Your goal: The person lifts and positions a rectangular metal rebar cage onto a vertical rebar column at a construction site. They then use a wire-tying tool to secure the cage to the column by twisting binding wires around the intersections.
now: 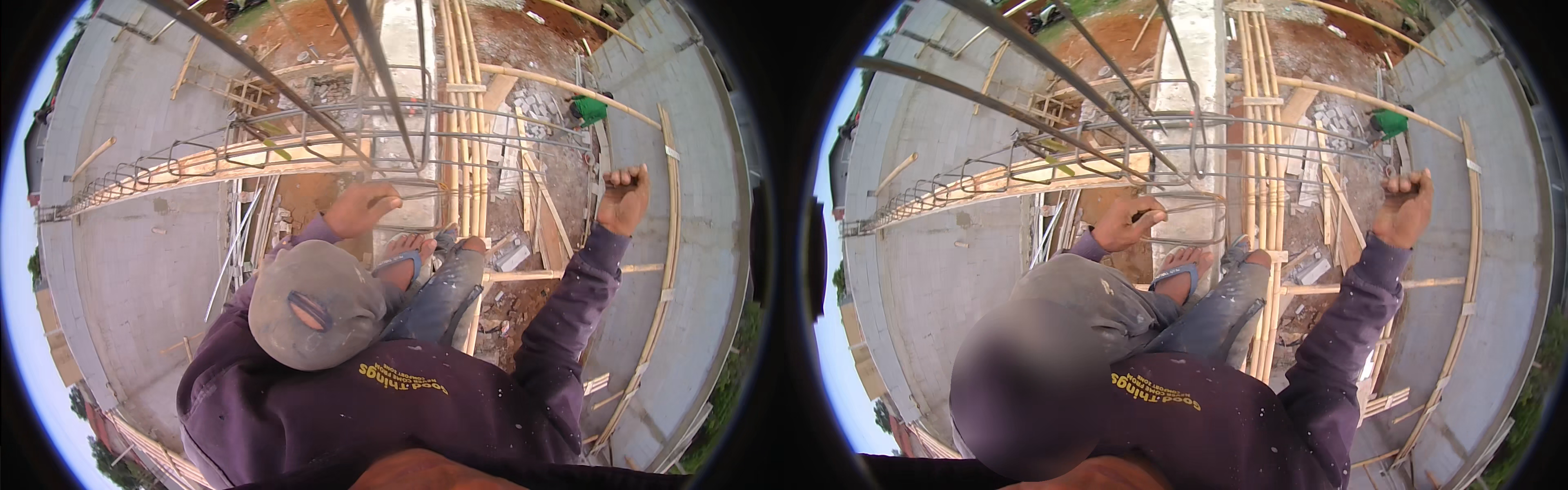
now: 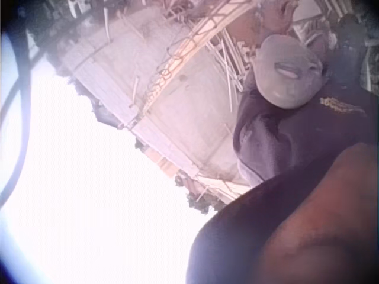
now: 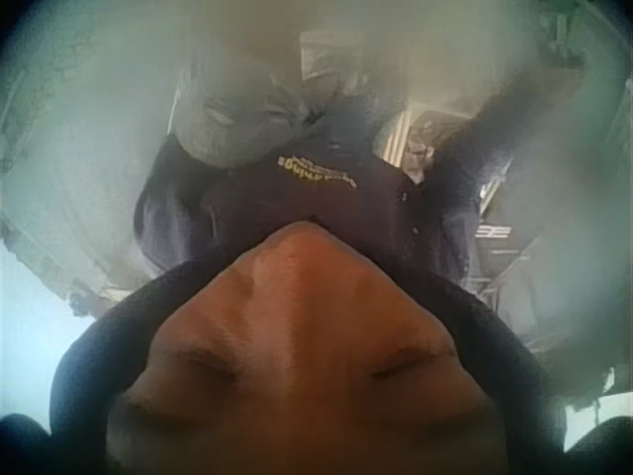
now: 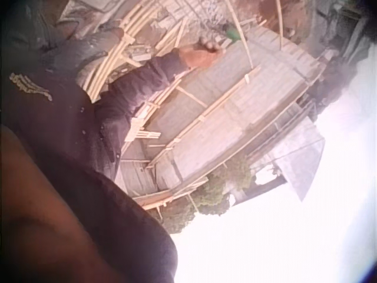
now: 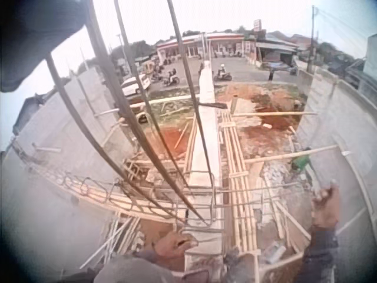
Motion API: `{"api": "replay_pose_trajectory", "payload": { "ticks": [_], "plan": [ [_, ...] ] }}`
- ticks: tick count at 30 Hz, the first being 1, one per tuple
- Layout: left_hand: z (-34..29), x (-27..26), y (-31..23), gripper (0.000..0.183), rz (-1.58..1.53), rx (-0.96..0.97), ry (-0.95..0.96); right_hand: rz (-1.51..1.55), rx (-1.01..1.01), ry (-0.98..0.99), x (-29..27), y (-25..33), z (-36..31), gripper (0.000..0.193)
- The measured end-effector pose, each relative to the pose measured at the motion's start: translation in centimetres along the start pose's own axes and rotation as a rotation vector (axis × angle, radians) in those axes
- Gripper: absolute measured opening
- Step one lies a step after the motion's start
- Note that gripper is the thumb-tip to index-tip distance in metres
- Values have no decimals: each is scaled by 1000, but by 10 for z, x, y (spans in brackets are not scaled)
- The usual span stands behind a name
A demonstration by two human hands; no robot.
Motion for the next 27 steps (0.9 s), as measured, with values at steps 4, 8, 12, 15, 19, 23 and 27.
{"api": "replay_pose_trajectory", "payload": {
  "ticks": [4, 8, 12, 15, 19, 23, 27],
  "plan": [
    [2, -4, 5, 27, -58, -11, 69, -62, 9, 34, -9, 18, 17, 25],
    [-8, -15, 9, 31, -63, 4, 88, -42, -94, -8, -43, 56, 42, 25],
    [-43, -37, 31, 32, -25, -133, 191, 178, -279, -82, -103, 125, 85, 21],
    [-94, -69, 52, 30, -28, -396, 21, -18, -380, -249, -152, 184, 101, 16],
    [-169, -133, 85, 45, -342, -500, -232, -237, -515, -380, -192, 207, 102, 23],
    [-235, -190, 99, 49, -412, -368, -679, -163, -364, -243, -210, 172, 97, 30],
    [-241, -238, 83, 55, 283, -446, -700, -174, -189, -194, -201, 113, 94, 29]
  ]
}}
Point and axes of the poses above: each hand's wrist, its own z-axis towards the middle knuckle, its own x-axis out of the palm, y = z × x, the point moved 1 cm from there along z, towards the middle knuckle, and after that the axes turned 6 degrees about -y, right-handed, at the moved point
